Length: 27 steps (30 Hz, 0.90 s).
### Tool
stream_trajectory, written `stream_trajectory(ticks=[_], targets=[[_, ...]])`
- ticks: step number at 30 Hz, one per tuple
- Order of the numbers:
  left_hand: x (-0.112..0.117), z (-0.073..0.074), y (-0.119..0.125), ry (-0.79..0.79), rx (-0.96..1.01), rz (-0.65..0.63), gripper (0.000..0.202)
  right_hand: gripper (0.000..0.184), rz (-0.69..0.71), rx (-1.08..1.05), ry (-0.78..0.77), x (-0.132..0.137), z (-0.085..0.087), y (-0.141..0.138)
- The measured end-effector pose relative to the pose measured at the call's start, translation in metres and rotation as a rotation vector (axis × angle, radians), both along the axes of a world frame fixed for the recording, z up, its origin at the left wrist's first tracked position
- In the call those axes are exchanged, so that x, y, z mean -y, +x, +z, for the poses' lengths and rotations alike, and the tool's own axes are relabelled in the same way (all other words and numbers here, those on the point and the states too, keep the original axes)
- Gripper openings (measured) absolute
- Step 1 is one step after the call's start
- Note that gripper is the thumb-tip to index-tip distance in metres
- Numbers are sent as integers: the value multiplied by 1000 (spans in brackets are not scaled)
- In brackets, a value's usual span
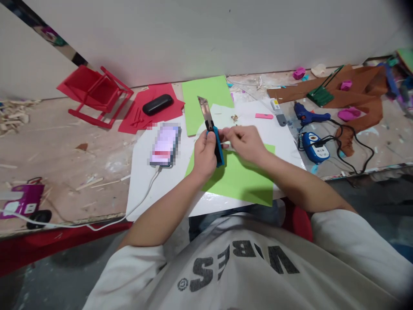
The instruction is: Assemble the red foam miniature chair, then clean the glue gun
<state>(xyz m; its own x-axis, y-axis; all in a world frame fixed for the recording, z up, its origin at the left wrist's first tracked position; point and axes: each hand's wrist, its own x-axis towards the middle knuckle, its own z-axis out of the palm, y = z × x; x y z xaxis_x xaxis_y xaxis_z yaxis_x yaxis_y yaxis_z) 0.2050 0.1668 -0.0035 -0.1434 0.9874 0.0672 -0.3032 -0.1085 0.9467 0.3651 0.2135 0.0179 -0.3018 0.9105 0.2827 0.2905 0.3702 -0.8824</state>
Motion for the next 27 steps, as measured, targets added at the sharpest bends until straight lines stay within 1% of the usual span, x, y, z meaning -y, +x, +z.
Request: stream_trajectory(ticks=[2,4,6,7,9,11,12,14,15,17,18,20,22,24,27], targets=[[1,7,-1,-107,31,-7,67,69,-166,81,135,-24,6,21],[2,13,-1,-186,49,-35,63,46,-293,165,173,-50,11,47],[3,17,0,-209,67,-51,61,30,-421,311,188,-72,13,72],[3,18,0,-208,77,-59,61,26,-480,368,188,-81,13,82],[3,18,0,-196,93,-75,61,25,-530,430,166,-93,9,95],[4,16,-1,-196,93,-104,62,27,-496,392,124,-96,2,95],[4,15,-1,-203,85,-120,62,27,-448,335,92,-95,-2,90],[4,15,0,-225,59,-146,61,30,-299,162,5,-86,-9,72],[5,15,1,-237,43,-155,60,34,-199,60,-48,-80,-11,61],[6,15,4,-260,13,-174,56,52,-9,-139,-144,-64,-13,39],[7,15,5,-271,1,-184,53,61,51,-223,-184,-57,-13,30],[8,14,8,-279,-16,-208,47,73,94,-345,-245,-43,-10,15],[9,13,10,-262,-37,-226,43,78,90,-419,-288,-33,-7,7],[10,11,11,-237,-63,-240,42,81,83,-460,-315,-28,-5,4],[12,10,11,-206,-87,-253,45,80,87,-482,-327,-24,-3,2]])
